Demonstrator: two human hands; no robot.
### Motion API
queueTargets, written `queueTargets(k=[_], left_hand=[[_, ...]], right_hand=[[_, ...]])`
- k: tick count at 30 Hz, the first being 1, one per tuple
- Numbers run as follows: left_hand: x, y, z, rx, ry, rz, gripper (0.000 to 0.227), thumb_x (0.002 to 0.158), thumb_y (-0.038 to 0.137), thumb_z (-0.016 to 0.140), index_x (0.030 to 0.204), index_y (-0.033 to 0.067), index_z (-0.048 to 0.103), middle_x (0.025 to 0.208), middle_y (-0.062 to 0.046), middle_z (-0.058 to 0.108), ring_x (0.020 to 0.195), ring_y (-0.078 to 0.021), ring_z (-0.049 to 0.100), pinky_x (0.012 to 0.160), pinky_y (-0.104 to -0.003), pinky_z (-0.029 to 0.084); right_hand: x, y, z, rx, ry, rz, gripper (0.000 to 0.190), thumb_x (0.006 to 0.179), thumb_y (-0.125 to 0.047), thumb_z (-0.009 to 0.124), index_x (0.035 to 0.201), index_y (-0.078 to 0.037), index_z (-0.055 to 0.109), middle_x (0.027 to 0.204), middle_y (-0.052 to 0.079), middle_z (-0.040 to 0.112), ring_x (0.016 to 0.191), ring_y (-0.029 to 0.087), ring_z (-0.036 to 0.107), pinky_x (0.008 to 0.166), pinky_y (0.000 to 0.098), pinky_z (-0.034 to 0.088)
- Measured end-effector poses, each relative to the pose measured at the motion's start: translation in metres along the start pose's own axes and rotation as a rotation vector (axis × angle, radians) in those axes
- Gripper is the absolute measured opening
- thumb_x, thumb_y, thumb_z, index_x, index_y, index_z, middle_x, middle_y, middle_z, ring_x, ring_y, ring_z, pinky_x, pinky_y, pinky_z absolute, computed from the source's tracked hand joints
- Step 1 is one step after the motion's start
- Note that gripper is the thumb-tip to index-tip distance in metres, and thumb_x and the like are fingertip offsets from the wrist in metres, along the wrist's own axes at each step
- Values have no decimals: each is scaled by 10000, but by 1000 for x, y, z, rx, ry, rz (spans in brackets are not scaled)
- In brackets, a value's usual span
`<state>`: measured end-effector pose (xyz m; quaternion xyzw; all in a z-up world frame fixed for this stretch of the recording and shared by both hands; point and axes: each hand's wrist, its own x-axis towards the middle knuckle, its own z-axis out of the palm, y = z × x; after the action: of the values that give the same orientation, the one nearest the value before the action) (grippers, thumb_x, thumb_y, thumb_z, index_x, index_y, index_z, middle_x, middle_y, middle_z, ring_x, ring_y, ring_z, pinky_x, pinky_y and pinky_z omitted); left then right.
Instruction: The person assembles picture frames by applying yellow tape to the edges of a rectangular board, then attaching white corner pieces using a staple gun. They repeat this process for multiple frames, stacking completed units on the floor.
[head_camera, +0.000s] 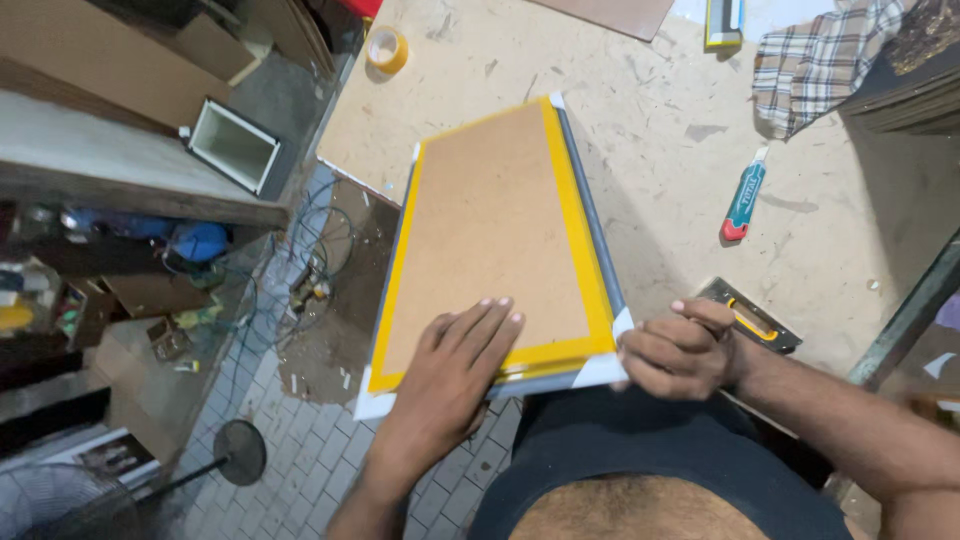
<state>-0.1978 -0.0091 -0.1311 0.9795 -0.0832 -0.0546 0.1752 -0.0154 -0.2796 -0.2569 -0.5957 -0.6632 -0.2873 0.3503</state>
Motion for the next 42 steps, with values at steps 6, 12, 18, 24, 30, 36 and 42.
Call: queueTargets(k=[6, 12, 18, 24, 30, 36, 42], left_hand=[[53, -32, 217, 134, 75, -95, 695, 872, 69, 584, 1545, 169, 444, 1622, -143, 407, 1498, -340, 375, 1172, -610, 306], [86, -40, 302, 257, 118, -91, 798, 900, 137, 670, 1615, 259, 338, 1704, -145, 225, 1579, -337, 209, 1220, -646, 225], [127, -49, 289, -308, 69, -8, 873, 605, 443, 908, 1391, 261, 573, 1592, -262, 210, 1480, -438, 175, 1105, -709, 161], [147, -46, 293, -290, 153, 21, 406, 668, 409, 893, 994, 213, 750, 1544, -116, 460, 1503, -329, 287, 1178, -669, 190], [147, -47, 299, -286, 151, 17, 357, 718, 436, 883, 971, 218, 754, 1532, -72, 479, 1510, -314, 288, 1183, -661, 172], [146, -46, 297, -272, 179, 23, 374, 718, 455, 883, 970, 211, 751, 1522, -72, 493, 1508, -311, 288, 1189, -655, 174], [147, -45, 295, -246, 174, 4, 396, 680, 421, 887, 1004, 227, 766, 1512, -60, 502, 1513, -290, 292, 1206, -633, 176]], right_hand=[[-109, -2, 54, 61, -510, 371, 229, 834, -62, 644, 1052, -29, 708, 1264, 119, 687, 1145, 264, 655, 1066, 455, 446], [-158, -19, 88, -31, -562, 630, 234, 805, -27, 634, 1026, -30, 710, 1314, 128, 645, 1201, 269, 612, 1075, 486, 436], [-148, -20, 84, -79, -582, 709, 271, 837, -52, 693, 1105, -75, 725, 1315, 157, 602, 1235, 324, 554, 1055, 466, 420], [-144, -33, 48, -239, -624, 836, 473, 731, -226, 803, 1183, -113, 720, 1299, 254, 552, 1177, 393, 521, 959, 528, 421], [-175, -56, 10, -205, -854, 1472, 629, 735, -387, 878, 1136, 28, 628, 1059, 213, 597, 1010, 394, 594, 815, 512, 502], [-182, -29, 23, -59, -942, 1440, 408, 857, -350, 737, 1005, 24, 667, 967, 251, 662, 931, 440, 651, 795, 529, 517], [-148, -17, 64, 67, -1045, 1432, 559, 939, -534, 666, 853, 18, 692, 803, 264, 691, 817, 455, 683, 735, 560, 529]])
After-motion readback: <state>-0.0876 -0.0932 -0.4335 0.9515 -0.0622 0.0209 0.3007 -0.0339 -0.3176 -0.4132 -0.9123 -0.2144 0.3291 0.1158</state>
